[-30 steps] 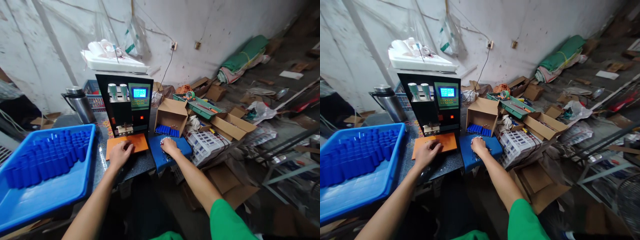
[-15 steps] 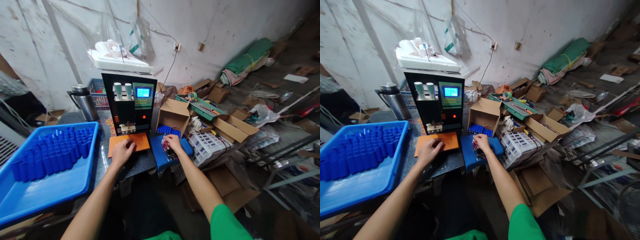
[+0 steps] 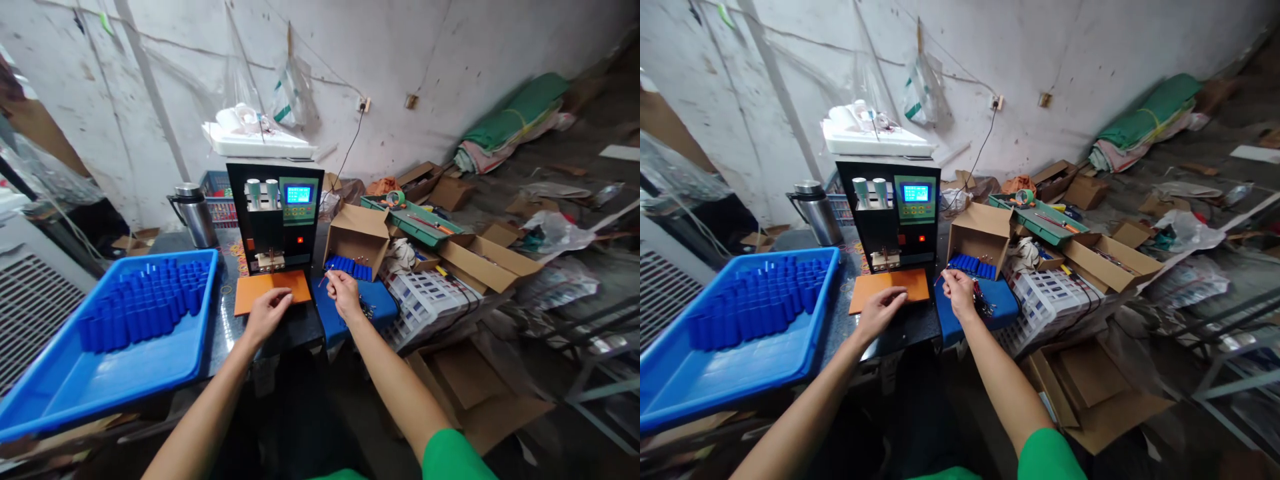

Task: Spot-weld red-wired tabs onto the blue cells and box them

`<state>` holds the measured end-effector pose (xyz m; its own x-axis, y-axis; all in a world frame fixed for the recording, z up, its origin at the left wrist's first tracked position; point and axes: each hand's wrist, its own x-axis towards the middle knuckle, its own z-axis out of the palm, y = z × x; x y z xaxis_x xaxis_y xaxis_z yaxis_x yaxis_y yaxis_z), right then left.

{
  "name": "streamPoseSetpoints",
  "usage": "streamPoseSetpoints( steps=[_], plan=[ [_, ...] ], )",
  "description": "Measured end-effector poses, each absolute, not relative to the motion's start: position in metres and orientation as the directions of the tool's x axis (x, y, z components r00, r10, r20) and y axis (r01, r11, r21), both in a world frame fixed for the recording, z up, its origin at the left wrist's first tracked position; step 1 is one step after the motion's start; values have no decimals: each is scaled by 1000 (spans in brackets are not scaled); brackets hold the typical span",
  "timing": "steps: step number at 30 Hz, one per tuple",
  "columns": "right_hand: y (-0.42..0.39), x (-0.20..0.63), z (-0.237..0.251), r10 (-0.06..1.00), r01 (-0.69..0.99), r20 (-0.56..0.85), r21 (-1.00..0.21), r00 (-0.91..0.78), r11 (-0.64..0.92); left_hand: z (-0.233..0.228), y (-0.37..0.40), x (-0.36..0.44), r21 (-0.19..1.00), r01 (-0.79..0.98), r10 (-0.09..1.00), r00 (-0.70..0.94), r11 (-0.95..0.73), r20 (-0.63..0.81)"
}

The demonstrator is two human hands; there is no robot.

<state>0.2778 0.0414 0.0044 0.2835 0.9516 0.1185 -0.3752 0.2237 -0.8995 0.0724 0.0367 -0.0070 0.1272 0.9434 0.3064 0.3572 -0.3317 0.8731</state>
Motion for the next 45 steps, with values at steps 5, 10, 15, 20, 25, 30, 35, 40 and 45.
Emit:
streamPoseSetpoints(
  steps=[5, 10, 15, 20, 25, 30, 35, 40, 45],
  plan=[
    [25, 235, 7, 976, -440, 105, -880, 193, 182, -2, 12, 96, 933, 208, 955, 111, -293, 275],
    [16, 215, 5, 986, -434, 105, -888, 132, 153, -4, 7, 90, 955, 110, 961, 37, -275, 273],
    [12, 215, 3, 973, -200, 228, -955, -21, 219, -2, 2, 73, 961, 100, 964, 91, -257, 248],
    [10, 217, 3, 962, -62, 235, -971, -139, 229, -3, -1, 58, 960, 199, 976, 127, -197, 174],
    [8, 214, -3, 947, -3, 216, -975, -239, 222, -5, -12, 46, 962, 221, 978, 168, -159, 123],
    [9, 204, -12, 942, -14, 240, -970, -235, 244, 0, -22, 28, 948, 274, 978, 174, -163, 118],
    [30, 201, -18, 955, 30, 296, -955, 31, 295, 8, -3, -34, 832, 547, 934, -244, -89, 261],
    [49, 194, -27, 963, 50, 255, -967, 89, 251, 6, 30, -85, 483, 832, 902, -395, 272, 173],
    [51, 191, -32, 967, 66, 248, -968, 58, 244, -2, 47, -84, 325, 882, 916, -390, 342, 94]
  ],
)
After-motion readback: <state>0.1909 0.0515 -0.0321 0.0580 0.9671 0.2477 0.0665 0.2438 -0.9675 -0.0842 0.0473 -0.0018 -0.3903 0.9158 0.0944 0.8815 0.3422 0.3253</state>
